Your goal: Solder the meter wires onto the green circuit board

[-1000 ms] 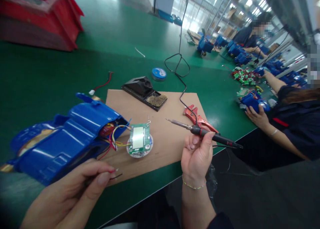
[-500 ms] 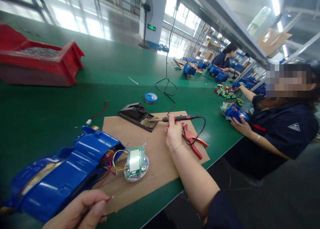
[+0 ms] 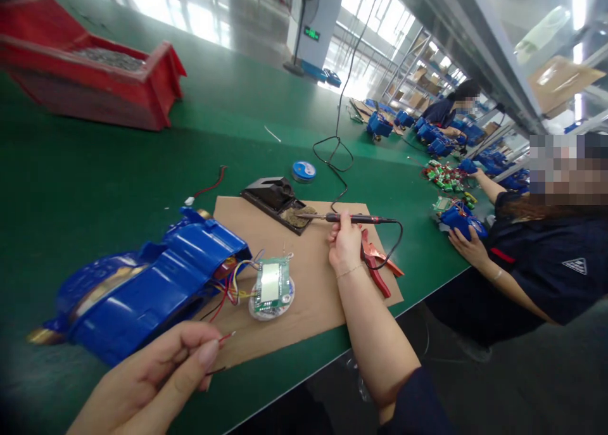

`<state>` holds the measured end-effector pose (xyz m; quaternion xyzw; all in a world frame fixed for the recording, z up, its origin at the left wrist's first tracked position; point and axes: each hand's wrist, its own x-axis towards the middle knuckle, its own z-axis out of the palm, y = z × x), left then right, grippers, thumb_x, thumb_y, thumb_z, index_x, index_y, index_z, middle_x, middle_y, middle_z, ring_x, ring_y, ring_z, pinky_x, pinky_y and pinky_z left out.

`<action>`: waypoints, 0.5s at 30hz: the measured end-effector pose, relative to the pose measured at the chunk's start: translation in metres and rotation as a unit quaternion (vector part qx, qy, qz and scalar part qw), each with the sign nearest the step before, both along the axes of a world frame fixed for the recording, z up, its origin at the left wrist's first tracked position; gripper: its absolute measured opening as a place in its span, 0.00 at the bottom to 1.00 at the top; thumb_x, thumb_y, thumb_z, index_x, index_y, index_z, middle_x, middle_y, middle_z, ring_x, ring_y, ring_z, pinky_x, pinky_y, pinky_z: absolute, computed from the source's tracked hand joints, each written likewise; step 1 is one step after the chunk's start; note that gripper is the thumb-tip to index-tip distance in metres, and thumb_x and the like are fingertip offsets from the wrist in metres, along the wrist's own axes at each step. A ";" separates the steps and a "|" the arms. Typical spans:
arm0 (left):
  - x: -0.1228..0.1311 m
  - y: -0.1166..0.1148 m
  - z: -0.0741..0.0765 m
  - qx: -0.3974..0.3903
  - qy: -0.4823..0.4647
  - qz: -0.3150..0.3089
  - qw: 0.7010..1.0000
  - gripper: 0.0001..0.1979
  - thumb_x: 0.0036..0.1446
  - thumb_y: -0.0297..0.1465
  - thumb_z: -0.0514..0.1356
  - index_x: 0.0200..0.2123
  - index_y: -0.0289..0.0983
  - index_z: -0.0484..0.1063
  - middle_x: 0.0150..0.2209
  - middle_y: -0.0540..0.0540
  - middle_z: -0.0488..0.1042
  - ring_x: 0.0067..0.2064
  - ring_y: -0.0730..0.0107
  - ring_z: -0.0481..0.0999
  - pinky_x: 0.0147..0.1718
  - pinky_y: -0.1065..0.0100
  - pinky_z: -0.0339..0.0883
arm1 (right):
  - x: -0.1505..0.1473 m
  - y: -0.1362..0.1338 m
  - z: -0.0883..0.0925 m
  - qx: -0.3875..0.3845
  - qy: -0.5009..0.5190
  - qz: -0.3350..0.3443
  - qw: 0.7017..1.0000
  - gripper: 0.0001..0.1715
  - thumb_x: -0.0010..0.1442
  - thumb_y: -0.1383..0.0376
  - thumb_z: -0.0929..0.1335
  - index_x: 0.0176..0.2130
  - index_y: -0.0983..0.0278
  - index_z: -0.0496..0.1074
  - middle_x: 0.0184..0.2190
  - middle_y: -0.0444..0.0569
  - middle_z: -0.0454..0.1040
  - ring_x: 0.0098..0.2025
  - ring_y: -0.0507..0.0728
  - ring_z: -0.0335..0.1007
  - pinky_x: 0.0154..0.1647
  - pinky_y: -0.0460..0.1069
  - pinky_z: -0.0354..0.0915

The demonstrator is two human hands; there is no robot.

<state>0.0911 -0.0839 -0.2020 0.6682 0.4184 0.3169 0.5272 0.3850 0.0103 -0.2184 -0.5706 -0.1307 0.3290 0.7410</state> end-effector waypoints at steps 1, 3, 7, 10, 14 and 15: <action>0.000 -0.001 0.001 -0.002 -0.008 -0.009 1.000 0.18 0.67 0.49 0.55 0.35 0.43 0.73 0.25 0.55 0.73 0.26 0.78 0.73 0.25 0.83 0.67 | 0.000 -0.005 0.005 0.018 -0.011 -0.008 1.000 0.18 0.68 0.54 0.67 0.39 0.67 0.69 0.26 0.39 0.64 0.22 0.44 0.55 0.20 0.41 0.56; -0.001 -0.003 0.001 -0.006 -0.018 -0.013 1.000 0.18 0.67 0.49 0.55 0.36 0.43 0.73 0.24 0.55 0.72 0.25 0.78 0.73 0.24 0.83 0.67 | -0.004 -0.017 0.019 0.061 -0.038 -0.017 0.997 0.19 0.68 0.52 0.67 0.37 0.66 0.68 0.23 0.36 0.60 0.20 0.43 0.50 0.18 0.40 0.51; -0.002 -0.005 0.001 0.007 -0.030 -0.019 0.999 0.14 0.69 0.45 0.54 0.38 0.45 0.72 0.24 0.57 0.72 0.25 0.79 0.74 0.24 0.84 0.68 | -0.024 -0.055 0.049 0.143 -0.086 0.011 0.986 0.18 0.63 0.50 0.68 0.44 0.60 0.67 0.21 0.35 0.63 0.19 0.45 0.53 0.20 0.40 0.52; 0.002 -0.008 0.010 0.088 -0.025 -0.003 0.996 0.09 0.68 0.41 0.55 0.37 0.47 0.72 0.25 0.60 0.74 0.26 0.82 0.74 0.24 0.86 0.66 | -0.048 -0.089 0.058 0.193 -0.133 0.019 0.972 0.19 0.61 0.51 0.68 0.50 0.51 0.64 0.25 0.37 0.73 0.20 0.47 0.61 0.22 0.42 0.58; 0.008 -0.013 0.025 0.156 -0.025 0.055 0.986 0.09 0.68 0.41 0.56 0.35 0.48 0.73 0.27 0.64 0.76 0.27 0.87 0.74 0.28 0.88 0.63 | -0.081 -0.126 0.053 0.272 -0.313 0.048 0.909 0.13 0.65 0.59 0.66 0.50 0.48 0.65 0.34 0.41 0.81 0.26 0.53 0.73 0.24 0.49 0.70; 0.009 -0.014 0.026 0.166 -0.024 0.059 0.984 0.09 0.68 0.41 0.56 0.35 0.48 0.73 0.28 0.65 0.76 0.27 0.88 0.74 0.29 0.89 0.63 | -0.088 -0.132 0.051 0.288 -0.364 0.066 0.883 0.13 0.66 0.61 0.65 0.50 0.48 0.65 0.37 0.42 0.82 0.29 0.54 0.76 0.24 0.50 0.72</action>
